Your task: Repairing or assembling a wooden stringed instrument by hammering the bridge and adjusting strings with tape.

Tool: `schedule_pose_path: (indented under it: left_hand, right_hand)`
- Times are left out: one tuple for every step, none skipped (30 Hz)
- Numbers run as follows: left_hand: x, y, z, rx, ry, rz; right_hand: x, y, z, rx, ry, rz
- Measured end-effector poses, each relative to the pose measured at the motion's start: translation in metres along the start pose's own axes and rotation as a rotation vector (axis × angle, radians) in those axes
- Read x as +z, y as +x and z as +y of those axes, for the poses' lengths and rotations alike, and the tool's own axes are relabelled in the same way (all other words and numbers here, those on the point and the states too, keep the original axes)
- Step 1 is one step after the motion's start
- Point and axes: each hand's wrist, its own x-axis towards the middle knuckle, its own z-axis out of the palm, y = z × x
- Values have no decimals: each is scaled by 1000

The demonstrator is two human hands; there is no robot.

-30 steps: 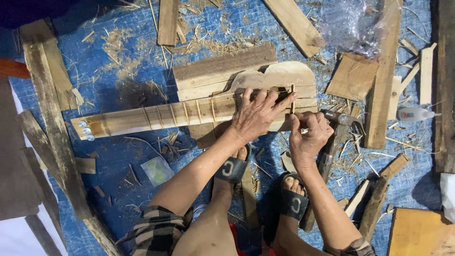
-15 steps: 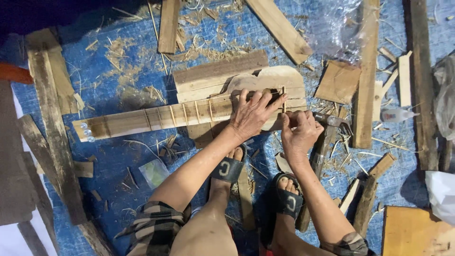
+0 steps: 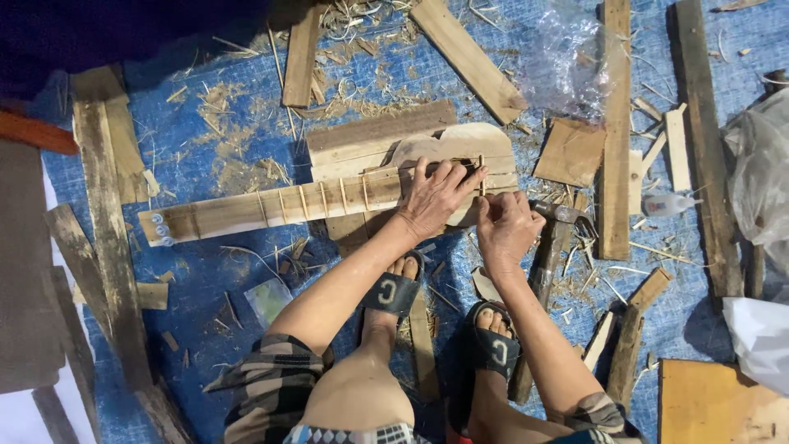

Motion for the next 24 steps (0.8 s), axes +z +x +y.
schedule_pose_path:
  left_hand:
    - [2, -2, 2, 3, 1, 4]
    - [5, -3, 2, 10, 6, -3]
    - [7, -4, 1, 18, 11, -9]
    - [2, 0, 0, 21, 15, -2]
    - [-4, 3, -1, 44, 34, -1]
    - [-9, 5, 0, 65, 49, -1]
    - [1, 2, 0, 67, 50, 6]
    - [11, -1, -1, 105, 73, -10]
    - [21, -3, -1, 144, 96, -26]
    - [12, -1, 0, 144, 98, -19]
    - [4, 2, 1, 170, 119, -46]
    - [-4, 6, 1, 195, 142, -73]
    - [-7, 10, 0, 196, 146, -65]
    - [-10, 11, 1, 214, 166, -78]
    - [-13, 12, 2, 231, 187, -91]
    - [6, 2, 3, 233, 188, -85]
    - [26, -7, 4, 218, 281, -207]
    - [46, -14, 4, 202, 375, -324]
    - [44, -13, 4, 203, 378, -314]
    - [42, -12, 4, 180, 319, -407]
    - [40, -11, 4, 156, 259, -500]
    - [32, -6, 5, 158, 264, -494]
    - [24, -1, 6, 143, 240, -553]
    - [15, 3, 8, 129, 213, -614]
  right_hand:
    - [-3, -1, -1, -1, 0, 5]
    - [-6, 0, -4, 4, 8, 1]
    - [-8, 0, -6, 9, 17, -3]
    - [-20, 0, -13, 6, 19, 6]
    - [-32, 0, -19, 30, 75, -11]
    - [-45, -2, -25, 54, 129, -29]
    - [-52, -12, -20, 51, 127, -23]
    - [-58, -22, -16, 45, 123, -43]
    - [-63, -32, -11, 39, 118, -63]
    - [-68, -48, -3, 35, 118, -57]
    - [-73, -63, 5, 30, 105, -91]
    - [-77, -77, 14, 24, 92, -123]
    - [-80, -90, 21, 20, 92, -116]
    - [-85, -107, 28, 55, 109, -146]
    - [-90, -125, 35, 90, 126, -177]
    - [-101, -132, 32, 88, 125, -172]
    - [-111, -140, 28, 15, 208, -230]
    - [-121, -145, 24, -63, 291, -285]
    - [-117, -162, 29, -68, 289, -276]
    - [-112, -179, 34, -44, 321, -406]
    - [-107, -195, 40, -21, 354, -537]
    - [-98, -200, 48, -25, 355, -530]
    - [-89, -204, 57, 50, 315, -590]
    - [-81, -210, 65, 127, 274, -652]
